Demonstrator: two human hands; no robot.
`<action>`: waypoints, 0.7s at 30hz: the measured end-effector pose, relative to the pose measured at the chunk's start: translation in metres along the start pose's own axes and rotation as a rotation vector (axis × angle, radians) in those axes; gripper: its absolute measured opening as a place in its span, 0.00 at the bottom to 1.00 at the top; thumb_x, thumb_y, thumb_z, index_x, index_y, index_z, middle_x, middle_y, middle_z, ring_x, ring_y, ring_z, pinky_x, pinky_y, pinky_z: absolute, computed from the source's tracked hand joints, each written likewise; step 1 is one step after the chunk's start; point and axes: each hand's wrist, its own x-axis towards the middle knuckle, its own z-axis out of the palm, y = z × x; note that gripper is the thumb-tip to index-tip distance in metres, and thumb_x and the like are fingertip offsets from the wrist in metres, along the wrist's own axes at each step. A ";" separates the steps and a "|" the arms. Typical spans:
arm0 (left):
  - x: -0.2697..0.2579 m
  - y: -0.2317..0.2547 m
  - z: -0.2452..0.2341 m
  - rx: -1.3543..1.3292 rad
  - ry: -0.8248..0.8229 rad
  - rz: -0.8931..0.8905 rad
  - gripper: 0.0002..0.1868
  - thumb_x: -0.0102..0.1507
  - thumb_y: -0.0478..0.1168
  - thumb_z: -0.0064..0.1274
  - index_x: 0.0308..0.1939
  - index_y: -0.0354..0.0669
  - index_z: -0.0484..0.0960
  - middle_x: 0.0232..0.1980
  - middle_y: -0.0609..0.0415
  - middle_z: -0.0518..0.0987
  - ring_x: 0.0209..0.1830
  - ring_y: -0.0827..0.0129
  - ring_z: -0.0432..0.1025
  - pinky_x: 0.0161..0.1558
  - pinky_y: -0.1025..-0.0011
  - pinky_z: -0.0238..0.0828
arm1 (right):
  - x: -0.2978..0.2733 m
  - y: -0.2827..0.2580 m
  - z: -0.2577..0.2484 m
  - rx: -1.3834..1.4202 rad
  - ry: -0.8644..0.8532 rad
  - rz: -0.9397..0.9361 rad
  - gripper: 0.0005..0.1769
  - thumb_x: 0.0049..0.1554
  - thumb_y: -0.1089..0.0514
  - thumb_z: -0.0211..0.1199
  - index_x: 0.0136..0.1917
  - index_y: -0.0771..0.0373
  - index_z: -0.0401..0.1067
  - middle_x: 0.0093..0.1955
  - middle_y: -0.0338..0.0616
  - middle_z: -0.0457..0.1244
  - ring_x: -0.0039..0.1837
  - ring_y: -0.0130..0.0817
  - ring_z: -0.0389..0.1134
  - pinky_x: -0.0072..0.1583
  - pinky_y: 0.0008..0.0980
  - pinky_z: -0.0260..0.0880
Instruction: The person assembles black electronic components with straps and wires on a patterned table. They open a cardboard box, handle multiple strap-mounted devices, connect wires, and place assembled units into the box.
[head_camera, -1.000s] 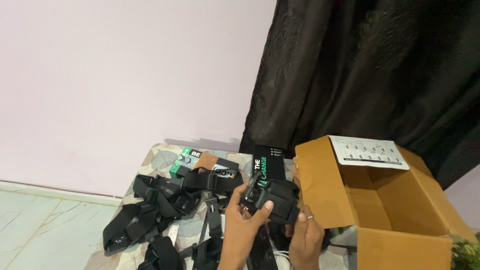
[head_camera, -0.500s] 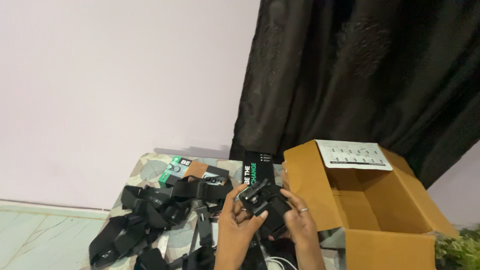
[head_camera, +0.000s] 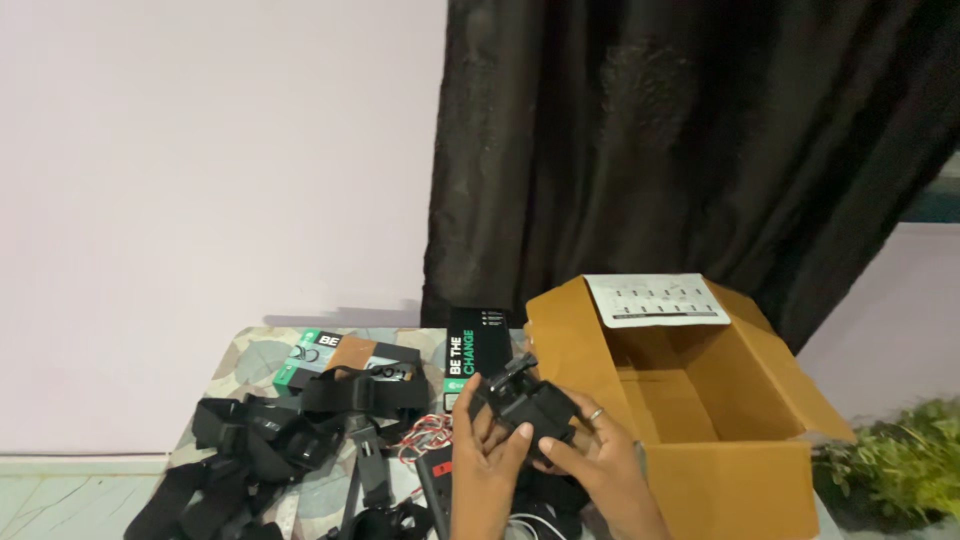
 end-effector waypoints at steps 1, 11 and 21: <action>0.000 -0.002 0.007 0.006 -0.005 0.000 0.42 0.58 0.28 0.56 0.75 0.45 0.57 0.60 0.40 0.79 0.54 0.67 0.78 0.51 0.74 0.76 | -0.003 -0.005 -0.003 -0.001 0.031 -0.007 0.36 0.50 0.68 0.66 0.71 0.68 0.62 0.61 0.51 0.65 0.59 0.34 0.70 0.52 0.36 0.80; 0.005 -0.013 0.090 0.148 -0.252 0.097 0.30 0.64 0.30 0.52 0.71 0.37 0.64 0.61 0.42 0.80 0.57 0.67 0.78 0.53 0.73 0.78 | -0.025 -0.048 -0.035 -0.347 0.484 -0.289 0.35 0.51 0.67 0.66 0.71 0.63 0.66 0.63 0.49 0.67 0.61 0.32 0.71 0.57 0.28 0.73; 0.007 -0.037 0.109 0.819 -0.260 0.553 0.26 0.64 0.33 0.53 0.67 0.33 0.72 0.51 0.38 0.80 0.53 0.47 0.74 0.57 0.54 0.65 | -0.021 -0.050 -0.038 -0.901 0.750 -0.504 0.28 0.53 0.66 0.66 0.68 0.64 0.70 0.65 0.52 0.64 0.64 0.48 0.69 0.62 0.40 0.69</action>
